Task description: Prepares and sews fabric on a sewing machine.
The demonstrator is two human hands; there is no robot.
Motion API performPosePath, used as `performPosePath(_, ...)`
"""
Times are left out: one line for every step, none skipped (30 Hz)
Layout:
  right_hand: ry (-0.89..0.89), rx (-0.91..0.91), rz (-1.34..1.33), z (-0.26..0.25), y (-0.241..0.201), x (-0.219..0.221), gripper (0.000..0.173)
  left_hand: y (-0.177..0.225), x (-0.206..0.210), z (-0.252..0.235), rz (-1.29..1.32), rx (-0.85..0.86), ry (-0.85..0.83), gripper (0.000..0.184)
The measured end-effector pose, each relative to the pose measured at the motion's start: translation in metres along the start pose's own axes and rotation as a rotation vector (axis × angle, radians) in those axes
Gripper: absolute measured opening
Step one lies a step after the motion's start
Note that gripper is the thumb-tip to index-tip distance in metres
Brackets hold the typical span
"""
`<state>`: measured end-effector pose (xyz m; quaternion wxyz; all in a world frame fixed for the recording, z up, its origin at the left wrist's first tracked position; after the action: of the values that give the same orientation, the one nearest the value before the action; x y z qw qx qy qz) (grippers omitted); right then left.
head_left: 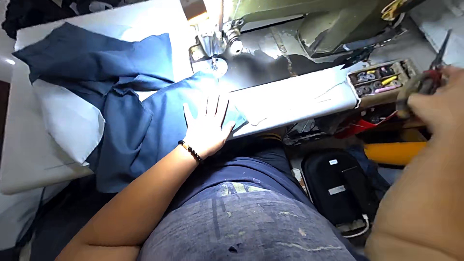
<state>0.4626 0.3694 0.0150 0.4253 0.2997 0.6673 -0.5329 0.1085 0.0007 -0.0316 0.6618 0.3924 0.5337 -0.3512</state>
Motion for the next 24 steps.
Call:
performPosePath(-0.037, -0.048, -0.074, 0.034, -0.021, 0.006, 0.076, 0.001, 0.0, -0.002, -0.005, -0.003, 0.009, 0.071)
performPosePath(-0.125, -0.086, -0.167, 0.069, -0.045, 0.017, 0.073, 0.003, 0.0, -0.006, -0.015, -0.011, -0.012, 0.071)
performPosePath(-0.245, -0.116, -0.251, 0.102, -0.068, 0.033, 0.066, 0.005, -0.002, -0.009, -0.021, -0.017, -0.032, 0.072)
performPosePath(-0.388, -0.137, -0.33, 0.134, -0.088, 0.052, 0.056, 0.007, -0.002, -0.012, -0.021, -0.02, -0.033, 0.072)
performPosePath(-0.563, -0.167, -0.393, 0.162, -0.106, 0.073, 0.05, 0.009, -0.002, -0.013, -0.018, -0.018, -0.018, 0.073)
performPosePath(-0.737, -0.202, -0.439, 0.186, -0.122, 0.091, 0.049, 0.011, -0.001, -0.014, -0.009, -0.02, -0.01, 0.073)
performPosePath(-0.898, -0.231, -0.457, 0.208, -0.136, 0.105, 0.049, 0.012, 0.0, -0.015, -0.001, -0.025, -0.014, 0.073)
performPosePath(-1.027, -0.251, -0.45, 0.226, -0.147, 0.116, 0.052, 0.013, 0.0, -0.014, 0.006, -0.022, -0.009, 0.072)
performPosePath(-1.117, -0.267, -0.439, 0.24, -0.154, 0.123, 0.054, 0.013, 0.0, -0.013, 0.013, -0.018, -0.011, 0.07)
performPosePath(-1.17, -0.278, -0.425, 0.248, -0.159, 0.129, 0.054, 0.013, 0.0, -0.011, 0.018, -0.015, -0.017, 0.068)
performPosePath(-1.186, -0.28, -0.41, 0.251, -0.161, 0.134, 0.052, 0.012, 0.0, -0.01, 0.025, -0.015, -0.024, 0.066)
performPosePath(-1.178, -0.279, -0.408, 0.25, -0.162, 0.139, 0.05, 0.012, 0.0, -0.008, 0.031, -0.017, -0.028, 0.064)
performPosePath(-1.166, -0.264, -0.425, 0.247, -0.164, 0.142, 0.045, 0.011, 0.0, -0.007, 0.032, -0.015, -0.015, 0.064)
performPosePath(-1.156, -0.239, -0.456, 0.244, -0.167, 0.145, 0.042, 0.01, 0.0, -0.006, 0.038, -0.012, -0.005, 0.064)
performPosePath(-1.153, -0.215, -0.486, 0.242, -0.171, 0.147, 0.038, 0.01, 0.001, -0.006, 0.046, -0.007, -0.006, 0.064)
performPosePath(-1.142, -0.209, -0.505, 0.24, -0.176, 0.149, 0.035, 0.01, 0.001, -0.005, 0.054, -0.003, -0.004, 0.065)
performPosePath(-1.124, -0.222, -0.505, 0.237, -0.18, 0.151, 0.034, 0.01, 0.001, -0.005, 0.056, -0.002, 0.0, 0.066)
performPosePath(-1.105, -0.24, -0.489, 0.235, -0.183, 0.152, 0.036, 0.01, 0.001, -0.004, 0.055, 0.0, 0.007, 0.068)
performPosePath(-1.088, -0.255, -0.472, 0.233, -0.185, 0.153, 0.039, 0.01, 0.001, -0.004, 0.054, 0.002, 0.011, 0.07)
performPosePath(-1.071, -0.268, -0.46, 0.232, -0.186, 0.154, 0.041, 0.01, 0.001, -0.004, 0.052, 0.001, 0.008, 0.072)
performPosePath(-1.061, -0.267, -0.449, 0.231, -0.186, 0.154, 0.042, 0.01, 0.001, -0.004, 0.049, 0.001, 0.001, 0.073)
performPosePath(-1.051, -0.268, -0.44, 0.23, -0.186, 0.154, 0.042, 0.01, 0.002, -0.004, 0.048, 0.0, -0.004, 0.074)
performPosePath(-1.044, -0.272, -0.435, 0.23, -0.186, 0.154, 0.042, 0.01, 0.002, -0.004, 0.048, 0.002, 0.005, 0.074)
performPosePath(-1.039, -0.276, -0.437, 0.23, -0.186, 0.154, 0.04, 0.01, 0.002, -0.004, 0.051, 0.004, 0.015, 0.074)
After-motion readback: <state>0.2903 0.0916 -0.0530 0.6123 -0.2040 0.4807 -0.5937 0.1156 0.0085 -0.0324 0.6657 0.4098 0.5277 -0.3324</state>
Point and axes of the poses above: each hand's wrist, its own z-axis away from the middle knuckle, its own x-axis out of the palm, y = z × x, the point moved 8 cm from there along -z, towards the middle knuckle, and after that the axes turned 2 degrees about -z, right-handed, at the moved point
